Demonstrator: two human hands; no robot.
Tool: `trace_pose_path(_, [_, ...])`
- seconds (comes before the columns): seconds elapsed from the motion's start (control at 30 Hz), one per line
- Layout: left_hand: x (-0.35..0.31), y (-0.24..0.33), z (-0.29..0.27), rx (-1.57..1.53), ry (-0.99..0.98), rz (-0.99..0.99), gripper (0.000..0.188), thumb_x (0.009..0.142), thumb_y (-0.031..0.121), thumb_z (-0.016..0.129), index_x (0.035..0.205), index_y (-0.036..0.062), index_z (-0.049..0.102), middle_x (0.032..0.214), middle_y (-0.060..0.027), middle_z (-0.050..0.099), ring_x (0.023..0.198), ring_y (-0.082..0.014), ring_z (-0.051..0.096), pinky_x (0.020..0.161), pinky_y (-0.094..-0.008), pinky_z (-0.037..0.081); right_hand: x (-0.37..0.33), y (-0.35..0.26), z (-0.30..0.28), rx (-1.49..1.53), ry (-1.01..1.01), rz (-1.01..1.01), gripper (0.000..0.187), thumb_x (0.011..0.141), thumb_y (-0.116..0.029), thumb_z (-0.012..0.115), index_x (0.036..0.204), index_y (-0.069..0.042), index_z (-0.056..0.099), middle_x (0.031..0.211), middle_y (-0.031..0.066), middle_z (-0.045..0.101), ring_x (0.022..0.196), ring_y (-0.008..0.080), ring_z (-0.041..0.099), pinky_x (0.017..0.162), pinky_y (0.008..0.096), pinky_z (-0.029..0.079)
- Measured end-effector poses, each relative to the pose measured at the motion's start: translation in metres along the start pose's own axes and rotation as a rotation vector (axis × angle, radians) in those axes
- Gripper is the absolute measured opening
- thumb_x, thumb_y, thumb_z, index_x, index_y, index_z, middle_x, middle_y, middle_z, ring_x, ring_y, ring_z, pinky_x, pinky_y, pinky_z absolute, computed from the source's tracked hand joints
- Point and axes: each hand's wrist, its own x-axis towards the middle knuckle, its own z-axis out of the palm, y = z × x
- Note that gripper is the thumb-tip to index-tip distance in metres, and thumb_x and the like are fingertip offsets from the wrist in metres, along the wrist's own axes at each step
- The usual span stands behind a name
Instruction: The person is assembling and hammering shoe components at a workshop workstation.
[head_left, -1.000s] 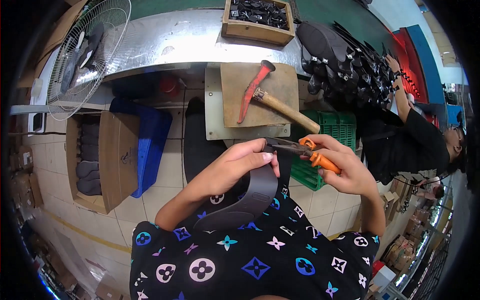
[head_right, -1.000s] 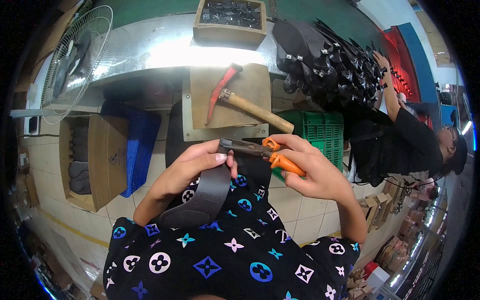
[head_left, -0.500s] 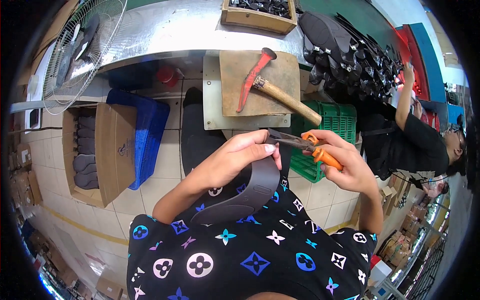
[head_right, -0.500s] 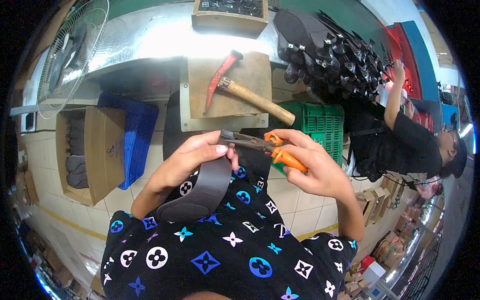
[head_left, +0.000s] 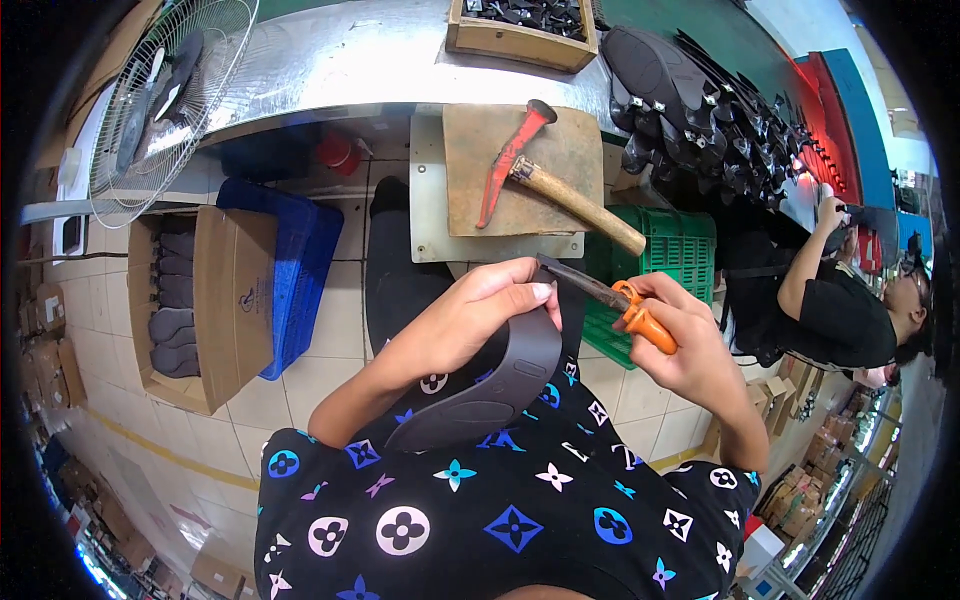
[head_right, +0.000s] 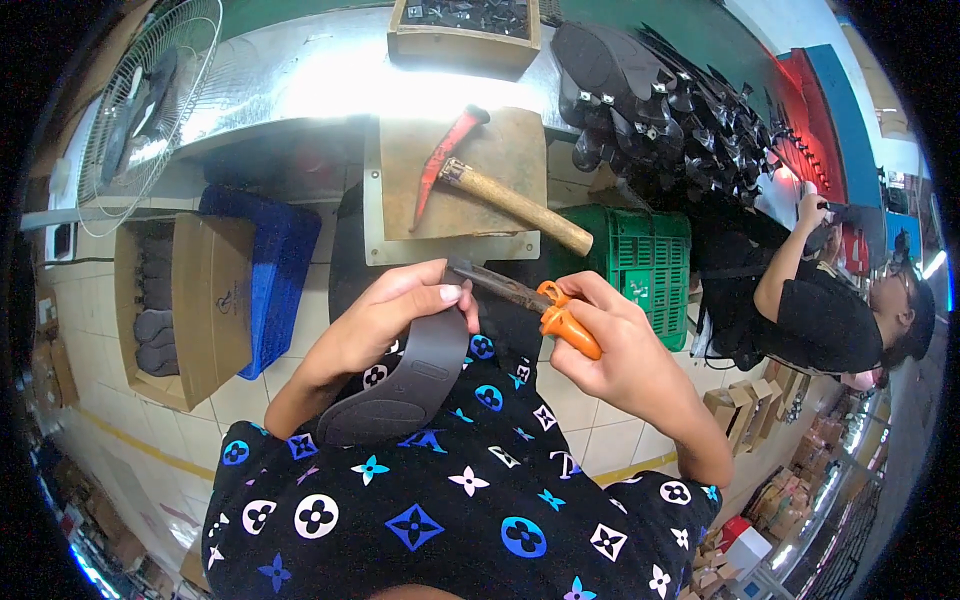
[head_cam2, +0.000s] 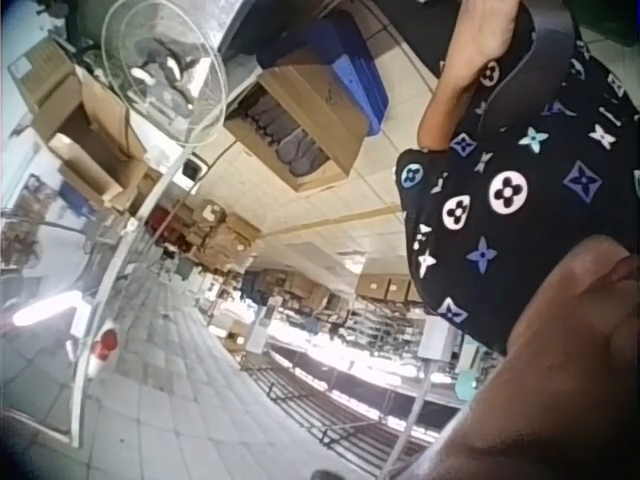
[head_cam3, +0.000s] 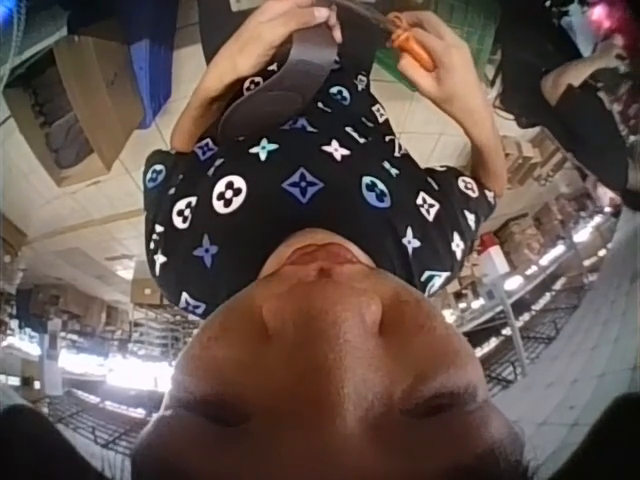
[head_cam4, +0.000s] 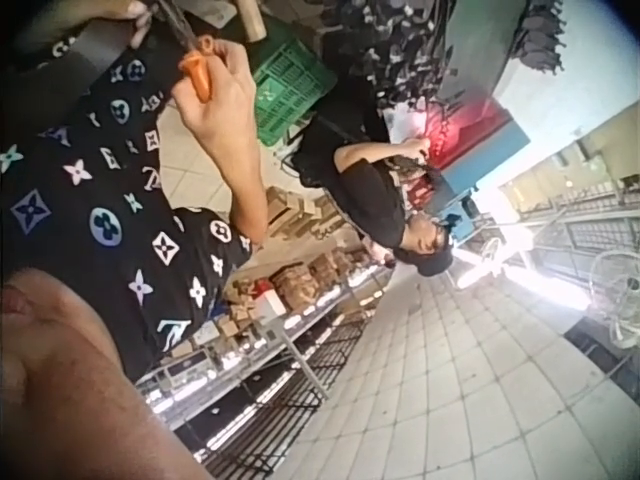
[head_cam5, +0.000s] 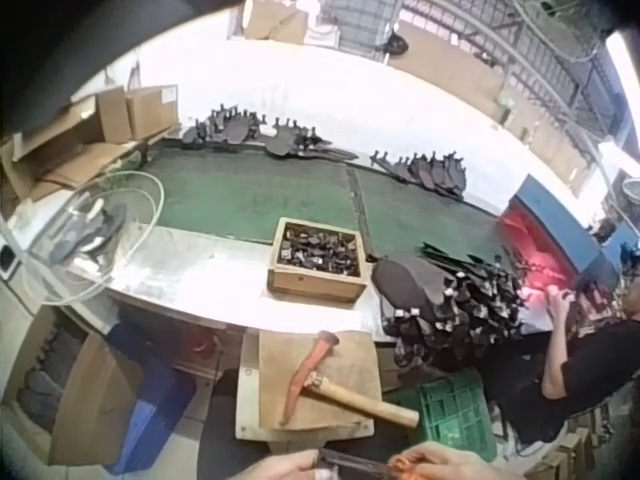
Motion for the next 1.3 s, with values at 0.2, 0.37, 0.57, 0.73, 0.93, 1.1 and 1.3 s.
trace_pose_path(0.2, [-0.001, 0.002, 0.004, 0.048, 0.054, -0.020, 0.032, 0.104, 0.025, 0.043, 0.098, -0.0024, 0.059, 0.093, -0.0068, 0.065, 0.094, -0.0133, 0.058, 0.091, -0.0283, 0.043, 0.000, -0.005, 0.001, 0.018, -0.026, 0.060, 0.020, 0.073, -0.004, 0.063, 0.091, 0.004, 0.064, 0.112, 0.0194, 0.059, 0.100, 0.0368, 0.062, 0.088, 0.0392, 0.051])
trace_pose_path(0.37, [-0.001, 0.000, 0.006, 0.045, 0.093, -0.040, 0.031, 0.103, 0.024, 0.043, 0.099, -0.0024, 0.059, 0.093, -0.0071, 0.065, 0.092, -0.0135, 0.058, 0.089, -0.0276, 0.044, -0.001, -0.009, -0.001, -0.010, -0.046, 0.068, 0.021, 0.077, -0.006, 0.066, 0.095, 0.005, 0.064, 0.114, 0.0204, 0.058, 0.100, 0.0381, 0.062, 0.087, 0.0406, 0.051])
trace_pose_path(0.57, [0.000, -0.002, 0.005, 0.115, 0.110, -0.024, 0.028, 0.103, 0.024, 0.045, 0.102, -0.0001, 0.059, 0.094, -0.0056, 0.065, 0.088, -0.0106, 0.058, 0.081, -0.0248, 0.045, 0.000, -0.015, -0.004, -0.030, -0.055, 0.062, 0.023, 0.080, -0.008, 0.067, 0.098, 0.006, 0.064, 0.113, 0.0213, 0.057, 0.098, 0.0396, 0.062, 0.087, 0.0424, 0.051])
trace_pose_path(0.73, [0.002, -0.001, 0.003, 0.115, 0.135, -0.020, 0.025, 0.103, 0.024, 0.047, 0.104, 0.0029, 0.060, 0.094, -0.0030, 0.065, 0.083, -0.0071, 0.058, 0.075, -0.0222, 0.046, 0.005, -0.014, -0.006, -0.040, -0.064, 0.062, 0.024, 0.081, -0.008, 0.066, 0.099, 0.007, 0.063, 0.113, 0.0218, 0.057, 0.099, 0.0398, 0.061, 0.087, 0.0422, 0.050])
trace_pose_path(0.93, [0.003, -0.007, 0.005, 0.225, 0.177, 0.008, 0.031, 0.104, 0.023, 0.043, 0.099, -0.0037, 0.057, 0.091, -0.0091, 0.063, 0.089, -0.0151, 0.058, 0.085, -0.0294, 0.046, 0.004, -0.010, -0.002, -0.036, -0.082, 0.073, 0.026, 0.082, -0.009, 0.066, 0.101, 0.008, 0.063, 0.115, 0.0227, 0.057, 0.102, 0.0406, 0.061, 0.090, 0.0425, 0.050])
trace_pose_path(1.1, [-0.001, -0.006, 0.002, 0.249, 0.183, 0.004, 0.027, 0.104, 0.024, 0.046, 0.105, 0.0011, 0.060, 0.096, -0.0033, 0.066, 0.088, -0.0089, 0.058, 0.079, -0.0235, 0.045, 0.007, -0.010, -0.001, -0.030, -0.077, 0.031, 0.026, 0.083, -0.010, 0.065, 0.102, 0.008, 0.063, 0.115, 0.0227, 0.057, 0.102, 0.0406, 0.061, 0.091, 0.0436, 0.050])
trace_pose_path(1.3, [-0.001, -0.005, 0.001, 0.114, 0.178, -0.105, 0.029, 0.104, 0.024, 0.043, 0.101, -0.0010, 0.058, 0.090, -0.0041, 0.062, 0.082, -0.0100, 0.054, 0.076, -0.0283, 0.045, 0.008, -0.010, 0.002, 0.033, -0.094, 0.093, 0.019, 0.080, -0.006, 0.061, 0.095, 0.006, 0.061, 0.111, 0.0203, 0.057, 0.092, 0.0389, 0.061, 0.083, 0.0418, 0.050])
